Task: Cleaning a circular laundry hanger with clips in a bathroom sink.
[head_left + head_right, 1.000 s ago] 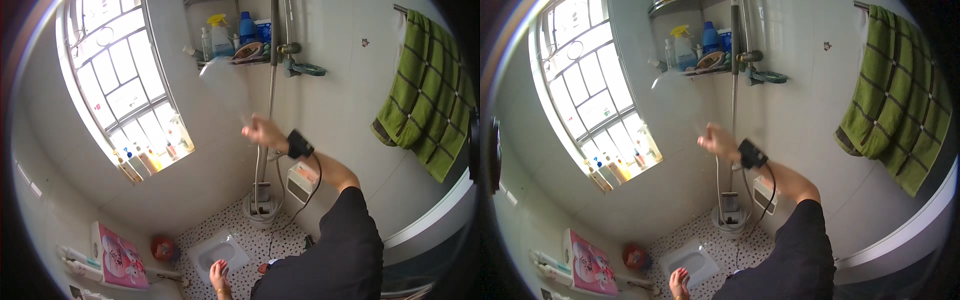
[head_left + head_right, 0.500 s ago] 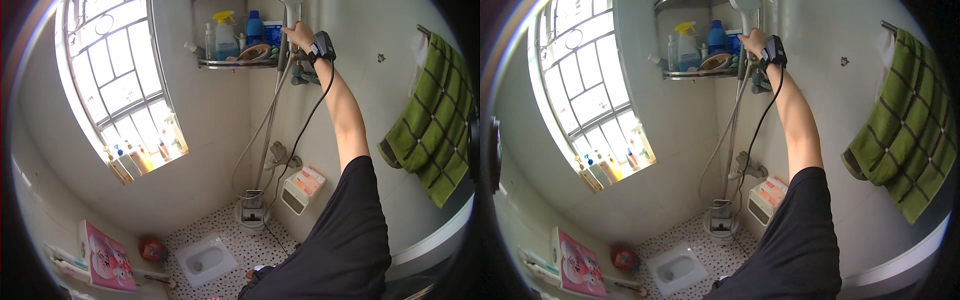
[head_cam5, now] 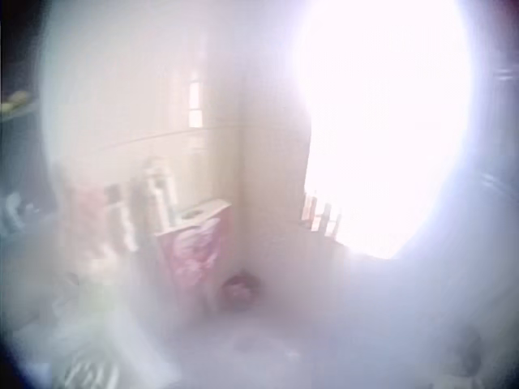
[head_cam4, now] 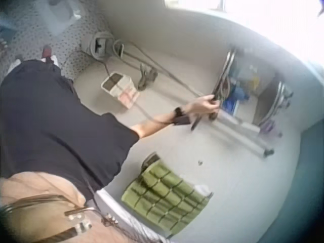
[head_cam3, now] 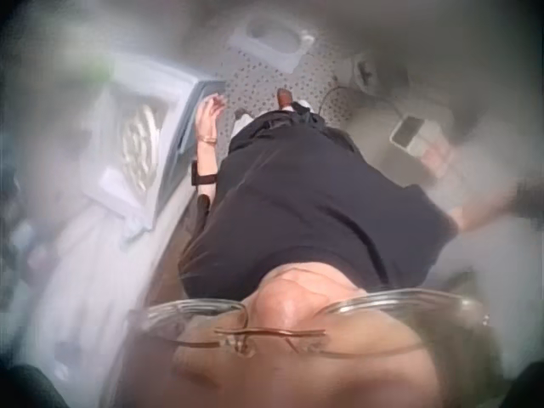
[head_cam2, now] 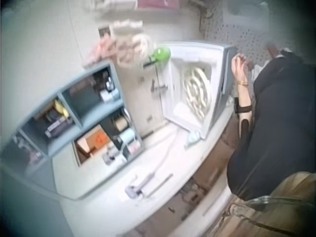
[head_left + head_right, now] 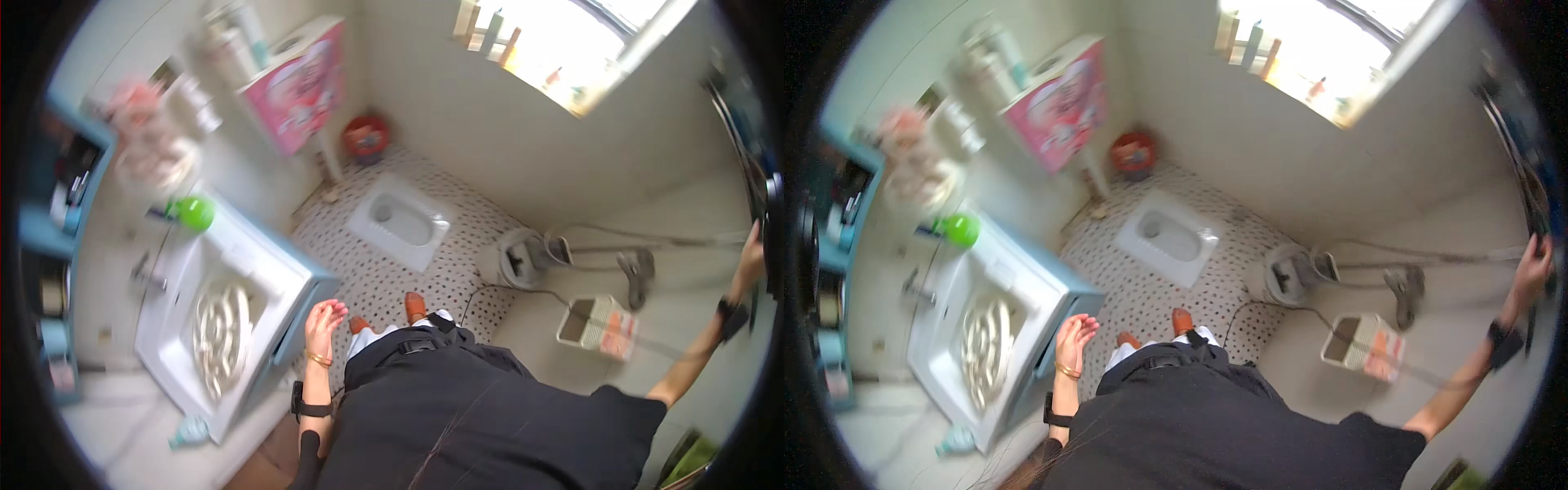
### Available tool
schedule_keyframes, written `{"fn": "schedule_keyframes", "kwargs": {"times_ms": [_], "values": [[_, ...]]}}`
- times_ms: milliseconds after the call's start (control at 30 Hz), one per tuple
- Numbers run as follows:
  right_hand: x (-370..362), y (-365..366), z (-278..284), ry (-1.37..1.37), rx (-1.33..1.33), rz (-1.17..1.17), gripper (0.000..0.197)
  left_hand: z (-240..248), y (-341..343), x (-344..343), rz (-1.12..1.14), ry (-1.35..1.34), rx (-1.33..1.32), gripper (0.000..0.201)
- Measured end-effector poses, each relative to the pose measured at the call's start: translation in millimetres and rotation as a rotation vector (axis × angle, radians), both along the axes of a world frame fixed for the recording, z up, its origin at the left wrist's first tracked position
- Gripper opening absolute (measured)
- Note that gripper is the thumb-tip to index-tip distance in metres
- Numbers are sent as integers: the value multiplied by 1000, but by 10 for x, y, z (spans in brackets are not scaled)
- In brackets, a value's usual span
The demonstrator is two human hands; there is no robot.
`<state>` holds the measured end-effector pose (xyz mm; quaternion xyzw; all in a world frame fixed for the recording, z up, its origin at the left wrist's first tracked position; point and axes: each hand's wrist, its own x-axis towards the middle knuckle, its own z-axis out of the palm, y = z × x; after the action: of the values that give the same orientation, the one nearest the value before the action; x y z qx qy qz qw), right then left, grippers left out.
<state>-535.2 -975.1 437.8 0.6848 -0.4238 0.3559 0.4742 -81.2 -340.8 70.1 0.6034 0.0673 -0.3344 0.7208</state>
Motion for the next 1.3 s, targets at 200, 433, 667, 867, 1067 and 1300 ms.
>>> {"fn": "schedule_keyframes", "kwargs": {"times_ms": [200, 433, 667, 867, 1067, 1300], "values": [[2001, 1509, -1985, 2, 1077, 880, 15, 210, 878, 61, 246, -483, 300, 16], [3328, 2801, -2730, 285, 1836, 1059, 24, 14, 2149, 184, -8, -970, 1281, 34], [3850, 3271, -2764, 534, 1664, 1142, 25, -235, 2370, 527, -214, -878, 1201, 37], [3775, 3347, -2867, 468, 1772, 1147, 23, 296, 3376, 1168, 659, -750, 663, 31], [3634, 3320, -2981, 365, 1875, 1107, 23, 1160, 3659, 1237, 607, -705, 694, 19], [3557, 3187, -3184, 304, 1890, 1090, 21, 1739, 3626, 1002, 636, -807, 649, 12]]}}
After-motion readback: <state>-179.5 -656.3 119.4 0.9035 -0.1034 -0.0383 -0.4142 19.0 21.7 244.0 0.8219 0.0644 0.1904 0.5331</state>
